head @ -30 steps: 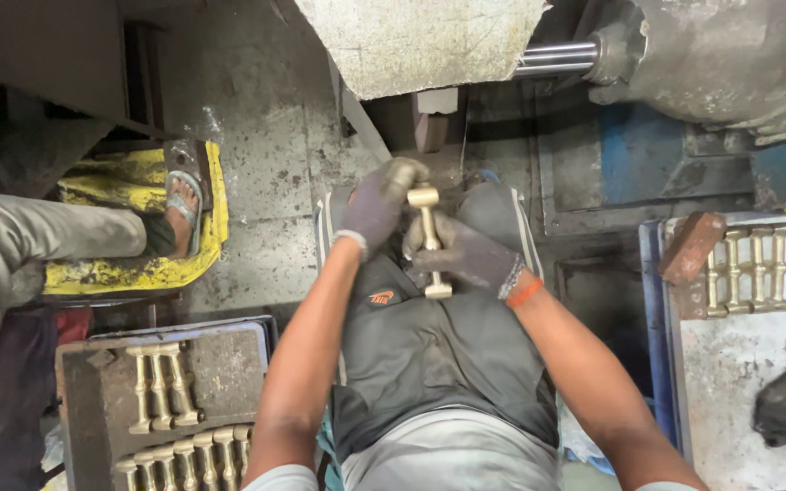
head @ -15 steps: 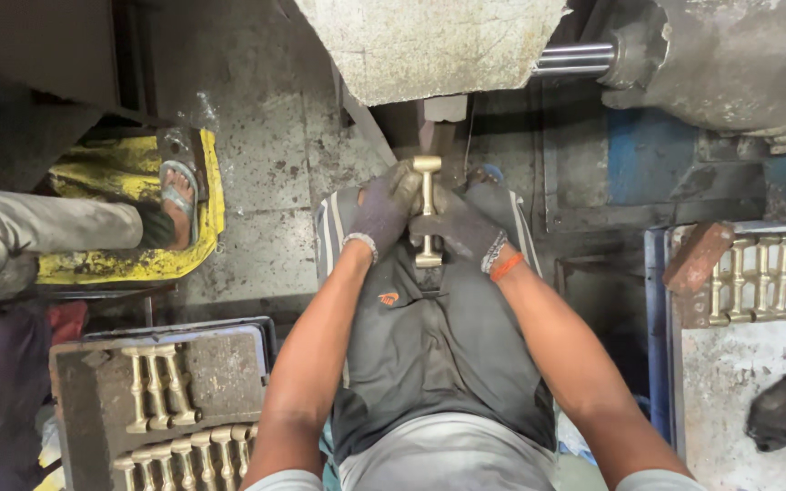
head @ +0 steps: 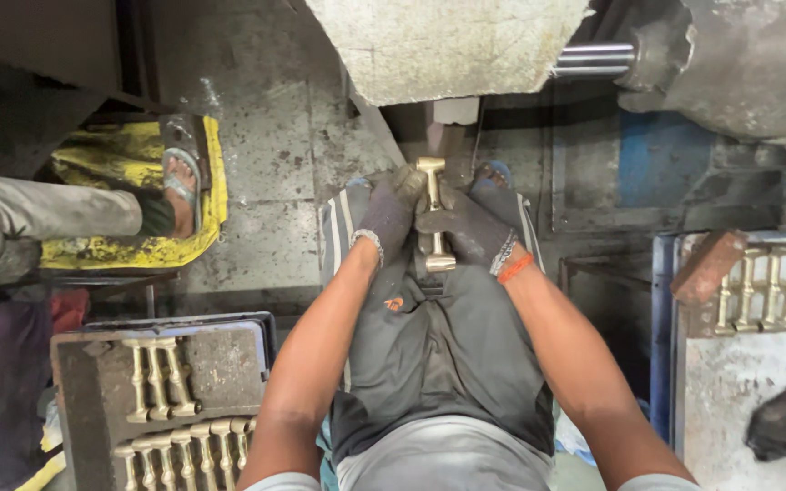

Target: The person sits and repeatedly presses small brass-colored metal parts against a rotating grinding wheel to smooth their surfaces. They handle the parts one at a time, rotating them to treat different sides, and place the finished pieces into a nearby tray.

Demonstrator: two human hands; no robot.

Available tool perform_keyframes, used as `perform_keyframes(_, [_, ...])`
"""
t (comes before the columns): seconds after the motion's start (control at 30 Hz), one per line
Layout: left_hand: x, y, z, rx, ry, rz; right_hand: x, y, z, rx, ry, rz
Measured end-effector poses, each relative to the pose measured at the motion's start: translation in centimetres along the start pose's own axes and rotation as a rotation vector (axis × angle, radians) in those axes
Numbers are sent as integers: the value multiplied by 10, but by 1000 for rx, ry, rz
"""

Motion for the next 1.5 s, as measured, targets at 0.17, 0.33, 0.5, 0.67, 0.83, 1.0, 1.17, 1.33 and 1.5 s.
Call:
perform_keyframes(0.17, [14, 13, -13, -234, 130, 105, -5, 4, 4, 30, -119, -46])
perform_keyframes(0.33, [29, 33, -30, -345, 95, 280, -15, 8, 12, 202, -173, -43])
perform_keyframes(0.5, [38, 26, -11, -69, 9, 92, 2, 4, 10, 266, -189, -143])
perform_keyframes(0.67, [38, 38, -4, -75, -67, 246, 10, 0, 15, 355, -181, -171])
perform_keyframes(0.83, [63, 46, -19, 93, 19, 121, 7, -8, 35, 366, -248, -114])
perform_keyframes(1.0, [50, 51, -16, -386, 132, 259, 18, -2, 30, -25, -106, 6])
perform_keyframes(1.17, [-1, -6, -13, -239, 214, -33, -7, 23, -7, -363, -18, 169])
perform_keyframes(1.33, [-68, -53, -16, -364, 468, -102, -79, 48, -65, 619, 606, 91])
perform_keyframes(1.5, [-86, -86, -16, 497, 34, -357, -76, 43, -66, -776, 260, 471])
Point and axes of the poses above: each hand's wrist, its own x-axis towards the middle knuckle, its own z-axis out of the back of the hand, y = z × x, the point moved 5 cm from there along x, towards the middle knuckle, and after that the axes turned 5 degrees about z, right-handed, at the moved point
